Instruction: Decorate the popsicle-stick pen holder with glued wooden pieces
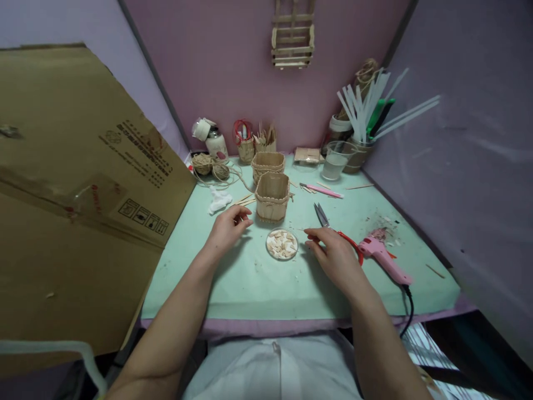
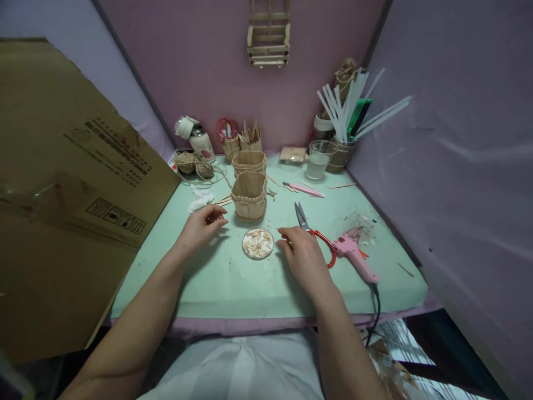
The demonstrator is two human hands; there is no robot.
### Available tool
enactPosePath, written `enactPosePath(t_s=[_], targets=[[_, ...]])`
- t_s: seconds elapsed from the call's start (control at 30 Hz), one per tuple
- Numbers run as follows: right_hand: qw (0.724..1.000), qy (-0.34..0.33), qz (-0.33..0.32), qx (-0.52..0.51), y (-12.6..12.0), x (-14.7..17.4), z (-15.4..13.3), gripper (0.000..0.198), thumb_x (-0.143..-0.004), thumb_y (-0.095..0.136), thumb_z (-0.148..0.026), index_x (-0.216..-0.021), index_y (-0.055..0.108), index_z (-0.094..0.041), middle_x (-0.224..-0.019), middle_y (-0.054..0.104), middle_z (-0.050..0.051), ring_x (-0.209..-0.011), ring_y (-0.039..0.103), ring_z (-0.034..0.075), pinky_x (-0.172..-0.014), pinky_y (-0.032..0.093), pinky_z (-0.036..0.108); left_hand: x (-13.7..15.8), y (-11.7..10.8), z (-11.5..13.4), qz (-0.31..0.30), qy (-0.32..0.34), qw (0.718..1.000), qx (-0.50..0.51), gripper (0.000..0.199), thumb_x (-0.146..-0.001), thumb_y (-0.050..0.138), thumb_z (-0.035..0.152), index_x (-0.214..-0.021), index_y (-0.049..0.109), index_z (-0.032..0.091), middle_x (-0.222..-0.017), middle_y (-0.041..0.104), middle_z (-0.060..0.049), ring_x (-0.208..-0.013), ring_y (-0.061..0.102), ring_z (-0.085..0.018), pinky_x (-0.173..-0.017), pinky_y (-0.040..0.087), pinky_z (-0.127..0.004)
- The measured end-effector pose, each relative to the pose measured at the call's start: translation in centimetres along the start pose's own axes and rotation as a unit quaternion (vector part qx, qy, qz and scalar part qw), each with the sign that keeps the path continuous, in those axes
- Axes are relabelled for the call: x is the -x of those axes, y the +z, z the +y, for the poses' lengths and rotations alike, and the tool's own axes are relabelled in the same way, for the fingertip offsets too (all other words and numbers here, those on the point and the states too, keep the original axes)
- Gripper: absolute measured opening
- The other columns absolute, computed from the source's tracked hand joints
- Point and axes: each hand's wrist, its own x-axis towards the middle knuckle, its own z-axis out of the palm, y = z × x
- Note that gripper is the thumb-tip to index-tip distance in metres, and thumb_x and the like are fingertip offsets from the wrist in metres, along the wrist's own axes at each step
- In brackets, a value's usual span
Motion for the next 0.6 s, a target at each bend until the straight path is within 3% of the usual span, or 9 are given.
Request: enactPosePath(t_s=[0.07, 0.13, 0.23, 0.3, 0.47, 0.6], targets=[[1.000, -0.010, 0.001, 0.003, 0.3, -0.1, 0.0, 0.022, -0.088, 0.049, -0.023, -0.104, 0.065, -0.019, -0.096, 0.069, 0.009, -0.087, 0.063, 0.024, -0.079, 0.048, 0.039, -0.2, -0.1, -0.2, -0.002, -0.002, 1.000, 0.017, 0.017, -0.074, 0.062, 0.031, -0.086, 0.065, 0.018, -0.073, 0.063, 0.000, -0.064, 0.054, -0.013, -0.060, 0.040, -0.025], [1.000, -0.013, 0.000, 0.005, 0.5, -0.1, -0.1, 0.021, -0.089, 0.049, -0.022, -0.102, 0.065, -0.019, -0.094, 0.068, 0.009, -0.086, 0.062, 0.024, -0.077, 0.048, 0.039, -0.3, -0.3, -0.3, 0.003, -0.026, 0.999, 0.019, 0.017, -0.078, 0.058, 0.033, -0.078, 0.064, 0.018, -0.064, 0.059, 0.001, -0.056, 0.049, -0.012, -0.056, 0.037, -0.025], [1.000, -0.012, -0.006, 0.009, 0.7, -0.1, -0.3, 0.020, -0.089, 0.050, -0.024, -0.102, 0.065, -0.019, -0.091, 0.067, 0.009, -0.086, 0.061, 0.025, -0.076, 0.047, 0.039, -0.4, -1.1, -0.6, 0.053, -0.051, 0.997, -0.020, 0.025, -0.080, 0.057, 0.039, -0.069, 0.063, 0.017, -0.054, 0.052, 0.003, -0.052, 0.044, -0.011, -0.054, 0.034, -0.025], [1.000, -0.014, -0.008, 0.006, 0.8, 0.0, -0.5, 0.020, -0.090, 0.051, -0.026, -0.102, 0.064, -0.019, -0.091, 0.067, 0.009, -0.087, 0.061, 0.025, -0.077, 0.046, 0.040, -0.5, -1.7, -0.9, 0.060, -0.047, 0.996, -0.052, 0.024, -0.077, 0.060, 0.040, -0.070, 0.065, 0.017, -0.058, 0.056, 0.001, -0.056, 0.047, -0.012, -0.056, 0.035, -0.026], [1.000, -0.010, -0.015, -0.002, 0.8, 0.2, -0.8, 0.020, -0.090, 0.050, -0.028, -0.102, 0.064, -0.020, -0.096, 0.067, 0.009, -0.091, 0.061, 0.026, -0.079, 0.046, 0.040, -0.6, -2.6, -2.2, -0.093, -0.021, 0.986, -0.135, 0.016, -0.072, 0.063, 0.031, -0.080, 0.070, 0.019, -0.079, 0.067, -0.004, -0.072, 0.057, -0.018, -0.064, 0.041, -0.029], [1.000, -0.014, -0.018, -0.003, 0.8, 0.3, -1.0, 0.020, -0.091, 0.050, -0.029, -0.102, 0.064, -0.020, -0.094, 0.068, 0.009, -0.089, 0.062, 0.025, -0.078, 0.046, 0.040, -0.5, -2.0, -2.9, -0.129, 0.007, 0.978, -0.166, 0.014, -0.069, 0.062, 0.026, -0.080, 0.070, 0.020, -0.086, 0.065, -0.006, -0.077, 0.057, -0.021, -0.070, 0.043, -0.031]])
